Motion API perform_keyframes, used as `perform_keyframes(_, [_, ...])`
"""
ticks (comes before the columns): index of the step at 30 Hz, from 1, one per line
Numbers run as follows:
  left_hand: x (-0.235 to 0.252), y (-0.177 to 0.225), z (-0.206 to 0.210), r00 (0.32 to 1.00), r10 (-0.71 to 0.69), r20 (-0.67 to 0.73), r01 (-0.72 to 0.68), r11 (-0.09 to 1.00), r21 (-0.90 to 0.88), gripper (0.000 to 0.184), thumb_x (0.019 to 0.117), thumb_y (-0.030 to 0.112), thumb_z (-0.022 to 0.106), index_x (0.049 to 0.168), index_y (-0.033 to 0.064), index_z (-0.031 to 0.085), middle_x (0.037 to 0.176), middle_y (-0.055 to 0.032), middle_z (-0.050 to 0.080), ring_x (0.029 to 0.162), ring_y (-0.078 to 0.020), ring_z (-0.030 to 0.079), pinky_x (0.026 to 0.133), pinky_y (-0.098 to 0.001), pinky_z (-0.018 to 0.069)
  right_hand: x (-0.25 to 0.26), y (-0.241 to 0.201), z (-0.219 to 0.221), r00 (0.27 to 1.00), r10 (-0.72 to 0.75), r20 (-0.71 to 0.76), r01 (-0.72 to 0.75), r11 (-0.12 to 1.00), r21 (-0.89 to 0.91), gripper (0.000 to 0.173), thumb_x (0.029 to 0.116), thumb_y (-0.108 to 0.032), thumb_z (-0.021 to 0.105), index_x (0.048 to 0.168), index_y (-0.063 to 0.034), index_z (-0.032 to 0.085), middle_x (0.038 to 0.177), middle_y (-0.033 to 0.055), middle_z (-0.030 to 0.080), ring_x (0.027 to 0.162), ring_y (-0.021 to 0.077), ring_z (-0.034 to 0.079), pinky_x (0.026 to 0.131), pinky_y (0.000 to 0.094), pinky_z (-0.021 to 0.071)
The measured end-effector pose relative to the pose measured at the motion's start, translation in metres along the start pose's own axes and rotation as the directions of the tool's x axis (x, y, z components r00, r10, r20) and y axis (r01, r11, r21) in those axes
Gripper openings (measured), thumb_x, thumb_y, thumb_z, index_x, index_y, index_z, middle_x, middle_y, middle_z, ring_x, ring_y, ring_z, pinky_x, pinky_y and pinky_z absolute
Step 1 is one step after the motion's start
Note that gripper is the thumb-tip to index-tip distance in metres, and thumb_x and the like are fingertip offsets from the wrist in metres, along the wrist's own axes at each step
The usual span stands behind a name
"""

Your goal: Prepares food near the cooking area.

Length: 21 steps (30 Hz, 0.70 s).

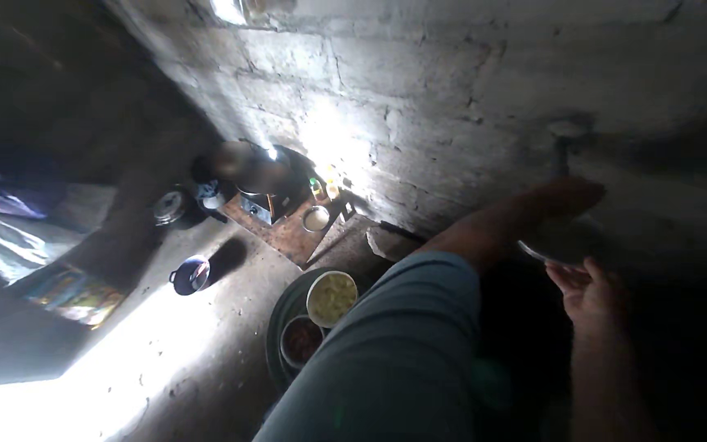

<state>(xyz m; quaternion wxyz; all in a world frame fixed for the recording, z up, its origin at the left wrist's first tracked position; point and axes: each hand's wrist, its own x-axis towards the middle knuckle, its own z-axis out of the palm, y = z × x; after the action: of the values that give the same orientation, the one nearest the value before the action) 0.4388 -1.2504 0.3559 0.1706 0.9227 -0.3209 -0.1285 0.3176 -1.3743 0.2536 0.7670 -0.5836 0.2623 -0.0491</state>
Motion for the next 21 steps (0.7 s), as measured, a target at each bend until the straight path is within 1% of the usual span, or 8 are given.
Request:
perform_keyframes(5, [-0.009, 0.002, -0.003, 1.0, -0.014, -0.012, 0.012, 0.995, -0.103, 0.035, 0.1066, 0.008, 0.049, 0.14, 0.0019, 0.058, 0.136, -0.0191, 0.062, 0.125, -0.033, 0.06, 0.104, -0.047, 0.0493, 0.0, -0.002, 0.001, 1.0, -0.009, -0.008, 0.009, 1.0, -0.006, 0.027, 0.1107, -0.019, 0.046, 0.129, 0.0006, 0.046, 0.096, 0.0071, 0.062, 0.076, 0.0129, 0.072, 0.07, 0.0278, 0.0639])
perform_keyframes(8, [-0.007, -0.001, 0.003, 0.999, -0.03, -0.016, 0.028, 0.993, -0.114, 0.038, 0.106, 0.01, 0.051, 0.144, 0.0044, 0.055, 0.141, -0.0178, 0.059, 0.127, -0.032, 0.059, 0.106, -0.0463, 0.0487, 0.001, -0.003, 0.0, 1.0, -0.001, -0.014, 0.001, 1.0, -0.003, 0.029, 0.1108, -0.019, 0.045, 0.132, 0.0001, 0.045, 0.099, 0.0081, 0.061, 0.077, 0.0133, 0.072, 0.071, 0.0281, 0.0636])
perform_keyframes(10, [-0.005, -0.001, 0.005, 0.998, -0.062, -0.02, 0.059, 0.991, -0.117, 0.043, 0.104, 0.011, 0.055, 0.147, 0.0055, 0.052, 0.138, -0.0183, 0.061, 0.124, -0.033, 0.061, 0.102, -0.0489, 0.051, 0.001, -0.004, -0.001, 1.0, -0.007, -0.022, 0.007, 1.0, 0.001, 0.026, 0.1103, -0.017, 0.046, 0.13, 0.0001, 0.045, 0.097, 0.0073, 0.061, 0.075, 0.0126, 0.072, 0.07, 0.0274, 0.0635])
perform_keyframes(13, [-0.011, 0.001, 0.007, 0.989, -0.14, -0.045, 0.125, 0.962, -0.245, 0.047, 0.1038, 0.011, 0.055, 0.15, 0.0059, 0.048, 0.131, -0.0206, 0.065, 0.117, -0.0352, 0.065, 0.097, -0.053, 0.0533, 0.003, -0.004, -0.002, 1.0, -0.007, -0.016, 0.007, 1.0, -0.02, 0.025, 0.1096, -0.015, 0.047, 0.129, 0.0012, 0.046, 0.096, 0.0081, 0.062, 0.075, 0.013, 0.072, 0.069, 0.0278, 0.0638])
perform_keyframes(15, [-0.013, 0.002, 0.009, 0.987, -0.149, -0.062, 0.129, 0.96, -0.249, 0.04, 0.1052, 0.014, 0.054, 0.143, 0.0015, 0.052, 0.125, -0.0219, 0.066, 0.114, -0.0358, 0.066, 0.095, -0.053, 0.0537, 0.003, -0.004, -0.001, 1.0, -0.008, -0.012, 0.008, 0.999, -0.038, 0.027, 0.1096, -0.015, 0.046, 0.13, 0.0021, 0.045, 0.099, 0.0097, 0.062, 0.076, 0.0138, 0.072, 0.07, 0.0281, 0.0636])
perform_keyframes(18, [-0.014, 0.002, 0.011, 0.995, -0.082, -0.064, 0.074, 0.991, -0.114, 0.032, 0.1041, 0.012, 0.056, 0.131, -0.0037, 0.06, 0.13, -0.0213, 0.064, 0.12, -0.0362, 0.063, 0.1, -0.0517, 0.0518, -0.002, -0.004, 0.005, 1.0, -0.013, -0.01, 0.013, 0.998, -0.054, 0.027, 0.1094, -0.013, 0.046, 0.13, 0.0039, 0.044, 0.098, 0.0105, 0.061, 0.074, 0.0131, 0.071, 0.068, 0.0269, 0.0632])
perform_keyframes(19, [-0.02, 0.006, 0.006, 0.997, -0.071, -0.032, 0.068, 0.995, -0.074, 0.031, 0.1031, 0.009, 0.057, 0.131, -0.0033, 0.061, 0.135, -0.0204, 0.062, 0.124, -0.0358, 0.061, 0.103, -0.0503, 0.0501, -0.004, -0.005, 0.007, 1.0, -0.008, -0.005, 0.008, 0.998, -0.061, 0.028, 0.1095, -0.013, 0.045, 0.131, 0.0049, 0.043, 0.099, 0.0111, 0.061, 0.074, 0.013, 0.071, 0.068, 0.0267, 0.063])
perform_keyframes(21, [-0.034, 0.019, -0.013, 0.987, -0.14, 0.076, 0.149, 0.979, -0.141, 0.036, 0.1062, 0.009, 0.052, 0.14, -0.0039, 0.053, 0.141, -0.0215, 0.058, 0.13, -0.0355, 0.056, 0.109, -0.0489, 0.0453, -0.007, -0.005, 0.01, 1.0, 0.008, -0.003, -0.008, 0.998, -0.059, 0.03, 0.1094, -0.01, 0.045, 0.134, 0.0078, 0.043, 0.099, 0.0138, 0.062, 0.073, 0.0141, 0.071, 0.067, 0.0274, 0.063])
